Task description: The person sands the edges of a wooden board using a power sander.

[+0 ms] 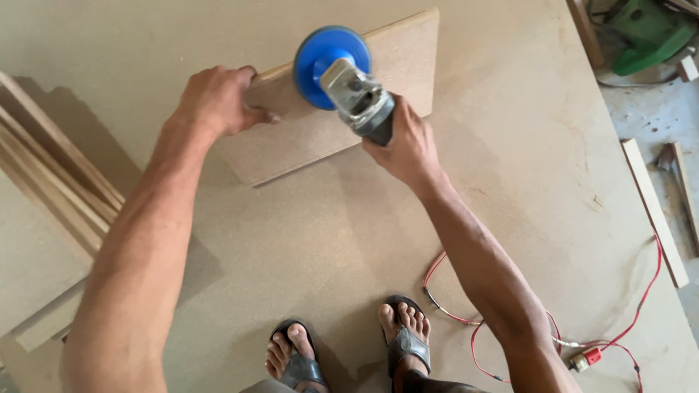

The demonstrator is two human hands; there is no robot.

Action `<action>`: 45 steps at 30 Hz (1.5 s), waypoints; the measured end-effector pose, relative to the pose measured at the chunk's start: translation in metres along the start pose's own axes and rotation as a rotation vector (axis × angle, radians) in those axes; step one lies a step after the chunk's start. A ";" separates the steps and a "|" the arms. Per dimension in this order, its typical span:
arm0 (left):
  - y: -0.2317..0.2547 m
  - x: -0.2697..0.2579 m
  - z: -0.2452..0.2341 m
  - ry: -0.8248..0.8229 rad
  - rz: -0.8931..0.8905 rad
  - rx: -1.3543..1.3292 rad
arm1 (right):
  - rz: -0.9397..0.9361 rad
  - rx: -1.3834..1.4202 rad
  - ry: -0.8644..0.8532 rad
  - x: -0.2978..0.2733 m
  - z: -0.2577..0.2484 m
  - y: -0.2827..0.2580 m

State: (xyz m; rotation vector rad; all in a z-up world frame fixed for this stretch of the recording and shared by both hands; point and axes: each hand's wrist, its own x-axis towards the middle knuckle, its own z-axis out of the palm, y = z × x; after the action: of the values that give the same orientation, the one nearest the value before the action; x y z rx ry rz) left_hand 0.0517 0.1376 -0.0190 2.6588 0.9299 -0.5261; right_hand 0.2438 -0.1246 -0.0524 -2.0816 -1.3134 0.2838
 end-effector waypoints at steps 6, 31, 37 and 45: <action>0.000 -0.001 0.001 -0.120 -0.066 0.022 | 0.235 0.068 0.136 -0.005 -0.046 0.071; 0.033 -0.061 0.030 0.328 0.102 0.051 | 0.168 0.289 0.294 -0.064 -0.073 0.000; 0.037 -0.064 0.026 0.331 0.110 0.035 | 0.169 0.135 -0.027 -0.073 -0.028 -0.031; 0.034 -0.067 0.030 0.355 0.160 0.063 | 0.093 0.018 -0.017 -0.071 -0.021 -0.020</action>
State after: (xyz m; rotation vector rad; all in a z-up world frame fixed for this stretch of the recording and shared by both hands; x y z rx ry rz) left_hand 0.0174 0.0644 -0.0131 2.9086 0.7875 -0.0461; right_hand 0.2063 -0.1889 -0.0343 -2.1327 -1.2215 0.3530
